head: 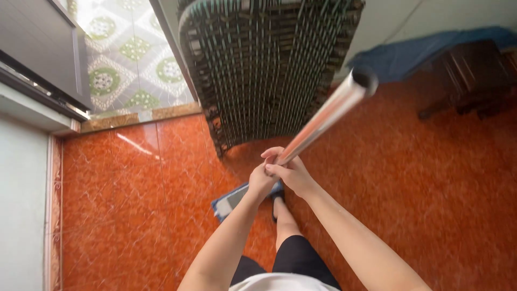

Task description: Mopping the tiled floor and the stone stairs.

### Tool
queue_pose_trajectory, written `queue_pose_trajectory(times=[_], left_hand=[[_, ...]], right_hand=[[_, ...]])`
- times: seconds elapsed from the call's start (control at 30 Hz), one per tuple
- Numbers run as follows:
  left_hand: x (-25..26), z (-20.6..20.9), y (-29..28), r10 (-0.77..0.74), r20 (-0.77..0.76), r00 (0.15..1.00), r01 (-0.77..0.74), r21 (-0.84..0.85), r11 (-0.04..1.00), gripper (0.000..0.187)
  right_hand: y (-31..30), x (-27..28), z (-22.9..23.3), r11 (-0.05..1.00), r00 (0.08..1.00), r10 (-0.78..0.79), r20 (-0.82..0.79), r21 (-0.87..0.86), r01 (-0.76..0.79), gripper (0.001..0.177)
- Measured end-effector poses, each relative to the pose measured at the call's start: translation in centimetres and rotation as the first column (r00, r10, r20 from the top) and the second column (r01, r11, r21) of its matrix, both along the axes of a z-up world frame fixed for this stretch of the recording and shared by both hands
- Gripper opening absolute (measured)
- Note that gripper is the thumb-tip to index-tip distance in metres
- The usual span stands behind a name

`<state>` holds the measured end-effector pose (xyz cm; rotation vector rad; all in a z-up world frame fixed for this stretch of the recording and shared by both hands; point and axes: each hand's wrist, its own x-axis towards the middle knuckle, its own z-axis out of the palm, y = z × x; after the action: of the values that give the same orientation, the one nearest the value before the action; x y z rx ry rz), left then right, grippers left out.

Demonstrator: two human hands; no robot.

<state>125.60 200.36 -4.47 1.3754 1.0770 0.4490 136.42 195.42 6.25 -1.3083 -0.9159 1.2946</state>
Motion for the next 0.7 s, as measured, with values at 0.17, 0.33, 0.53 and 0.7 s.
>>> queue_pose_trajectory(times=[0.17, 0.33, 0.53, 0.7], left_hand=[[-5.3, 3.0, -7.5, -0.112, 0.032, 0.993, 0.113, -0.032, 0.993, 0.038], [-7.8, 4.6, -15.3, -0.107, 0.120, 0.987, 0.098, 0.078, 0.992, 0.037], [-11.5, 4.2, -24.1, -0.229, -0.149, 0.962, 0.253, 0.163, 0.954, 0.037], [-15.1, -0.5, -33.7, -0.310, -0.289, 0.906, 0.394, 0.304, 0.868, 0.025]], right_hand=[[-9.0, -6.7, -0.8, 0.994, 0.979, -0.101, 0.180, 0.052, 0.093, 0.025], [-16.5, -10.0, 4.8, 0.976, 0.972, -0.137, 0.191, 0.193, 0.100, 0.031], [-28.3, -13.5, 4.0, 0.938, 0.916, -0.181, 0.358, 0.344, 0.051, 0.016], [-40.5, -19.1, 1.6, 0.951, 0.923, -0.188, 0.335, 0.297, 0.085, 0.017]])
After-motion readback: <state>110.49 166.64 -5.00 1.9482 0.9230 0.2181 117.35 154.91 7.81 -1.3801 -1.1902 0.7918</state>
